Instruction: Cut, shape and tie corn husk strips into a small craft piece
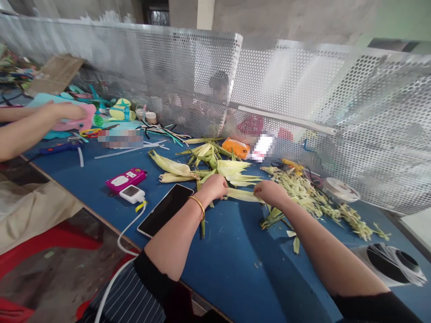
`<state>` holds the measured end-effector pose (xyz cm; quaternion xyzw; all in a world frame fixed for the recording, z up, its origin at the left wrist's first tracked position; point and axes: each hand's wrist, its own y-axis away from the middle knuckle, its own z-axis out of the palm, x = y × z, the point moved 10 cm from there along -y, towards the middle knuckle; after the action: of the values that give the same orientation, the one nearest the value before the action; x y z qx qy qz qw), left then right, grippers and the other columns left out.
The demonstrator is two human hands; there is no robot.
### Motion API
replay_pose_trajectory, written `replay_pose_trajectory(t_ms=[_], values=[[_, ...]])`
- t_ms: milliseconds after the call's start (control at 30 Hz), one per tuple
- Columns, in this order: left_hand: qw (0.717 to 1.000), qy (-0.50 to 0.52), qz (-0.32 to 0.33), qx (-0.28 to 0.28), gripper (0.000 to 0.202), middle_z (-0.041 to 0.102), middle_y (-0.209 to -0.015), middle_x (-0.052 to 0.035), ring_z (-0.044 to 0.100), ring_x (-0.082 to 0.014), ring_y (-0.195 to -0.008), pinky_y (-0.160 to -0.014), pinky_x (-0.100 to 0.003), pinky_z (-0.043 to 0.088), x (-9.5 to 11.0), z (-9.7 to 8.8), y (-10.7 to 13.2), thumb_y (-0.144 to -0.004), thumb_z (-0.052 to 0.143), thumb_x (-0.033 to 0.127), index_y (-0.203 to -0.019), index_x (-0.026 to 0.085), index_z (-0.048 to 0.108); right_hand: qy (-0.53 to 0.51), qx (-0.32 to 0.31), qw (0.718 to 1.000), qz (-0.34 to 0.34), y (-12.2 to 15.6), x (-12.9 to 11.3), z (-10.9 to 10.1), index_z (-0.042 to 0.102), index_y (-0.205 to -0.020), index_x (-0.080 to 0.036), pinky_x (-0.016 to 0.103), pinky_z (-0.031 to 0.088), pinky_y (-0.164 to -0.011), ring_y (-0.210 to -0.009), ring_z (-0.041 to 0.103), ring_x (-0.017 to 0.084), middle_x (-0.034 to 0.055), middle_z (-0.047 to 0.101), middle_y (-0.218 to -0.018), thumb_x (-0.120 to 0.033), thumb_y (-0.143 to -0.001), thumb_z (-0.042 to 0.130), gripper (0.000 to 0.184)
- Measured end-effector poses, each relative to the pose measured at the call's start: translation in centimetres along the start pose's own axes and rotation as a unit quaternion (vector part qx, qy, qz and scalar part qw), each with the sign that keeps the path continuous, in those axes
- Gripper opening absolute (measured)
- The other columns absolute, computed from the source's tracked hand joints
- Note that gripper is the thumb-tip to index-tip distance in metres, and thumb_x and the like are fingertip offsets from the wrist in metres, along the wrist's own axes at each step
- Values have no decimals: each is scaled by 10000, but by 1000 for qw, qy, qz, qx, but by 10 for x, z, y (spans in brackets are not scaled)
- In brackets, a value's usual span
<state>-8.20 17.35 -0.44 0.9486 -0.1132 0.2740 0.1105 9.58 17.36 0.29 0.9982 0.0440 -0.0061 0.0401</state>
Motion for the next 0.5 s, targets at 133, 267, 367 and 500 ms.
replay_pose_trajectory(t_ms=[133, 267, 367, 500], values=[[998, -46, -21, 24, 169, 732, -700, -79, 695, -213, -733, -693, -260, 508, 1, -9, 5, -649, 641, 72, -710, 176, 759, 4, 1, 1000, 15, -15, 3, -4, 796, -770, -187, 340, 473, -745, -929, 685, 299, 145, 758, -954, -85, -718, 578, 246], [994, -69, -28, 77, 198, 755, -925, -124, 695, -263, -915, -777, -299, 504, 2, -21, 5, -734, 614, 129, -830, 188, 778, -46, 23, 999, -5, -31, -10, -13, 788, -956, -248, 269, 473, -787, -973, 679, 225, 63, 763, -1025, -129, -775, 562, 314], [991, -76, -29, 103, 216, 752, -961, -125, 689, -260, -951, -789, -295, 499, 2, -26, 5, -791, 576, 183, -861, 192, 780, -81, 54, 995, 16, -42, -23, -16, 766, -1031, -256, 247, 471, -780, -991, 675, 203, 47, 757, -1047, -247, -852, 528, 297], [990, -78, -23, 111, 229, 756, -951, -111, 684, -265, -954, -780, -299, 499, 3, -26, 5, -821, 587, 305, -885, 203, 781, -99, 63, 991, 69, -54, -37, -3, 782, -899, -181, 302, 477, -744, -951, 685, 265, 129, 755, -980, -344, -800, 607, 258]])
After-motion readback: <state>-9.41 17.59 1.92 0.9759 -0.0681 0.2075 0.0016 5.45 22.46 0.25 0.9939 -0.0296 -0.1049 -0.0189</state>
